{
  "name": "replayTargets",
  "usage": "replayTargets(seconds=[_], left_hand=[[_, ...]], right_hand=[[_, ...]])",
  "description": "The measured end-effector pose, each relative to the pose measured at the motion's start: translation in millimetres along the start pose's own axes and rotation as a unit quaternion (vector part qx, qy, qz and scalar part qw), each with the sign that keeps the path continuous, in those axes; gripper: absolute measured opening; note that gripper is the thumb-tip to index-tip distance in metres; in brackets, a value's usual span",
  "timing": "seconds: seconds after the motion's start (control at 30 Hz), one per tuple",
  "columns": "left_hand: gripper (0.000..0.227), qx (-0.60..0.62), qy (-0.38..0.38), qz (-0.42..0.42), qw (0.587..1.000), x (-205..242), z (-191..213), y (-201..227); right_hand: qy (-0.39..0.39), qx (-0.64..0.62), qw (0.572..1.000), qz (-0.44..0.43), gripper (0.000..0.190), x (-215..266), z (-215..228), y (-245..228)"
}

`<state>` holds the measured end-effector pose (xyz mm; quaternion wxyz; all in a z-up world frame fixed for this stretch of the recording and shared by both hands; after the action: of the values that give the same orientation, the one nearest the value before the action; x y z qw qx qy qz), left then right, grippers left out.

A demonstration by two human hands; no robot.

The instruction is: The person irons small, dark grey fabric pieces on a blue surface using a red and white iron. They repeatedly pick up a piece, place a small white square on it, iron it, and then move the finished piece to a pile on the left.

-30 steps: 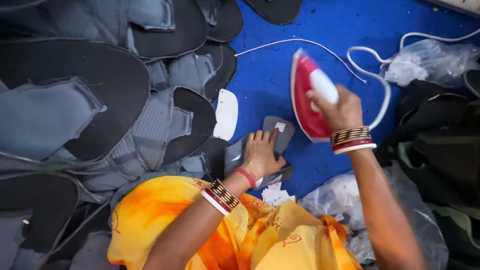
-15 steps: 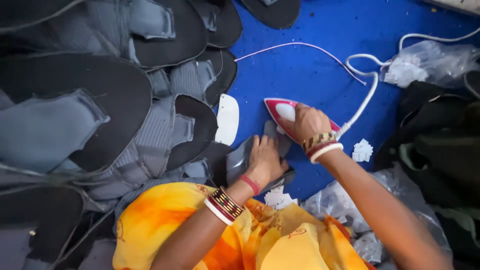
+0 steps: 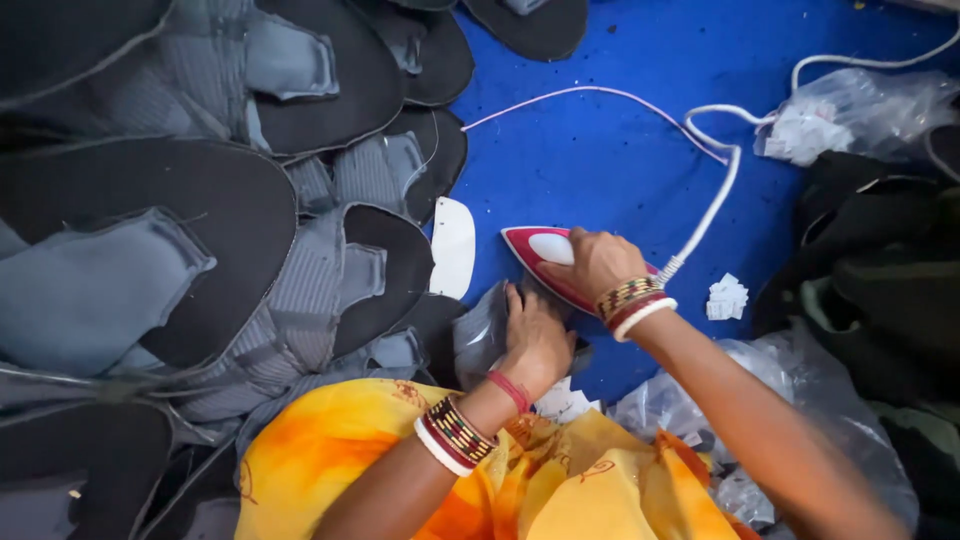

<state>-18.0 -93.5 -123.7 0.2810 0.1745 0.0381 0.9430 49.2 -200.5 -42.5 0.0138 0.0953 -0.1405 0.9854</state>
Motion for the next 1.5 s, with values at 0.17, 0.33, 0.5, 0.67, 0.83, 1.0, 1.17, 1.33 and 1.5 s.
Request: replayTargets(seconds=[0.17,0.33,0.5,0.67,0.83,1.0,1.17,1.33,1.5], left_hand=[[0.07,-0.014,-0.099,-0.011,0.995,10.8,18.9,-4.8],[0.074,0.059,-0.031,-0.016,0.998,16.1,11.3,-8.7],[0.082,0.019,-0.066,0.005,0.998,3.6,13.7,-5.2],[0.091,0.067,-0.069,-0.008,0.995,14.9,49.2,-12.5],[0.09,0.038,-0.117,-0.03,0.992,19.0,47.1,-13.4],[0.037,0.064,0.009,-0.038,0.997,2.2,20.9,-23.5],[0.013,0.118,0.182,-0.067,0.974,30.8,153.7,-47.6],[0.021,0.361,0.368,-0.126,0.847,161.0,306.8,-118.0],[0.035,0.398,0.619,0.002,0.677,283.1,346.2,-173.1]], right_hand=[[-0.005,-0.008,1.0,-0.01,0.059,-22.8,-1.1,-9.2],[-0.03,-0.006,0.999,-0.025,0.058,9.3,-4.2,-5.5],[-0.024,0.02,0.999,-0.036,0.061,10.5,-0.3,-1.8],[0.008,0.014,1.0,-0.019,0.062,-22.1,-4.8,-1.5],[0.053,0.011,0.998,-0.015,0.06,-60.5,-3.9,2.5],[0.23,-0.18,0.955,-0.044,0.06,-63.8,34.5,40.5],[0.205,-0.499,0.841,-0.023,0.053,-44.9,-16.8,119.0],[0.165,-0.707,0.687,0.03,0.044,-42.9,-72.0,164.0],[0.261,-0.478,0.837,0.041,0.052,-33.6,-58.3,147.0]])
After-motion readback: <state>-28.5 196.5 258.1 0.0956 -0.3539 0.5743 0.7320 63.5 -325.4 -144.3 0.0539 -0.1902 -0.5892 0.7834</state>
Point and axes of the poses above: each hand's wrist, its own x-axis away from the middle knuckle, its own z-axis out of the back of the hand, y = z × x, the point moved 4 cm from there along -x, towards the middle knuckle, and after that the axes turned 2 degrees about z, right-handed, at the moved point
